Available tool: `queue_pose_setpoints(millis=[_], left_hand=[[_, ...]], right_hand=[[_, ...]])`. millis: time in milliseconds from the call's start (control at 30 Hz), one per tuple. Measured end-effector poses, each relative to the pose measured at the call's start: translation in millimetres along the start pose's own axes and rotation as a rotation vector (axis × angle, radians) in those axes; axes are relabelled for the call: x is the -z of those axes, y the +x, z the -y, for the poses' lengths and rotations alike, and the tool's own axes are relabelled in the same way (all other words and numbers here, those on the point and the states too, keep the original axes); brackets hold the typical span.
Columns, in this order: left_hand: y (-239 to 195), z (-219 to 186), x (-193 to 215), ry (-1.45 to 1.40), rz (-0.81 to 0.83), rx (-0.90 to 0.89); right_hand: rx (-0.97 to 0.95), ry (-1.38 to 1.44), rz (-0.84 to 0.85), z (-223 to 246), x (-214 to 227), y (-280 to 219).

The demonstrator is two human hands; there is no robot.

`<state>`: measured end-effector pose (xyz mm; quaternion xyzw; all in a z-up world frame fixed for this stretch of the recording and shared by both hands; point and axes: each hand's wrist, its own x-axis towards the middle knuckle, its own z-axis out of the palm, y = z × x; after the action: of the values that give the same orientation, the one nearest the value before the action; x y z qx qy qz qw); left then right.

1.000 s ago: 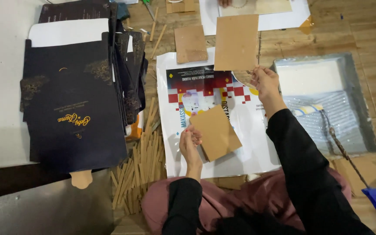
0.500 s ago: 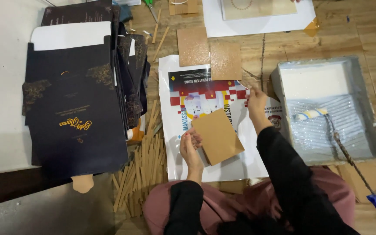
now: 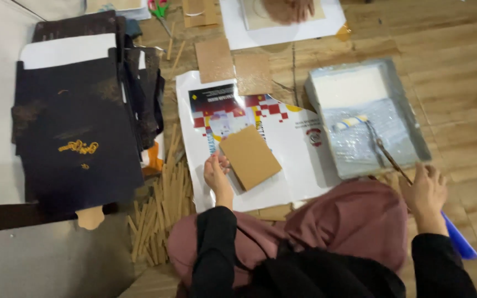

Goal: Applying adhesive to small cardboard pieces using a paint roller and placing them onto a larger sheet.

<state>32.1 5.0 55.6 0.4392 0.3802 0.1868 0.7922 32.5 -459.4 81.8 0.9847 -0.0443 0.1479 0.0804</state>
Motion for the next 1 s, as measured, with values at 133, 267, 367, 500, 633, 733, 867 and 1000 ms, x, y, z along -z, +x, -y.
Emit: queue_pose_setpoints(millis=[133, 267, 367, 500, 633, 733, 867, 1000], left_hand=[[-5.7, 14.9, 15.9, 0.09, 0.029, -0.006], [-7.9, 28.0, 28.6, 0.415, 0.099, 0.18], [-14.1, 32.3, 34.2, 0.639, 0.159, 0.082], [-28.2, 22.6, 36.5, 1.048, 0.237, -0.036], [-16.6, 44.9, 46.5, 1.255, 0.327, -0.06], [-13.6, 48.0, 46.8, 1.371, 0.336, -0.017], [-9.6, 51.1, 45.7, 1.451, 0.355, 0.037], [-6.6, 52.5, 43.6, 1.529, 0.346, 0.122]], right_hand=[[-0.096, -0.075, 0.379, -58.5, -28.7, -29.0], [-0.131, 0.151, 0.531, -63.0, -25.6, -30.0], [-0.129, 0.284, 0.588, -40.3, 19.1, -20.2], [-0.333, 0.704, 0.715, -19.1, 76.2, -8.4], [-0.275, 1.001, 0.725, -6.7, 92.9, -23.2], [-0.319, 1.252, 0.88, 27.6, 118.8, -36.0], [0.18, 1.001, 0.723, 78.5, 139.3, -63.1], [0.255, 0.581, 0.693, 112.1, 151.9, -77.0]])
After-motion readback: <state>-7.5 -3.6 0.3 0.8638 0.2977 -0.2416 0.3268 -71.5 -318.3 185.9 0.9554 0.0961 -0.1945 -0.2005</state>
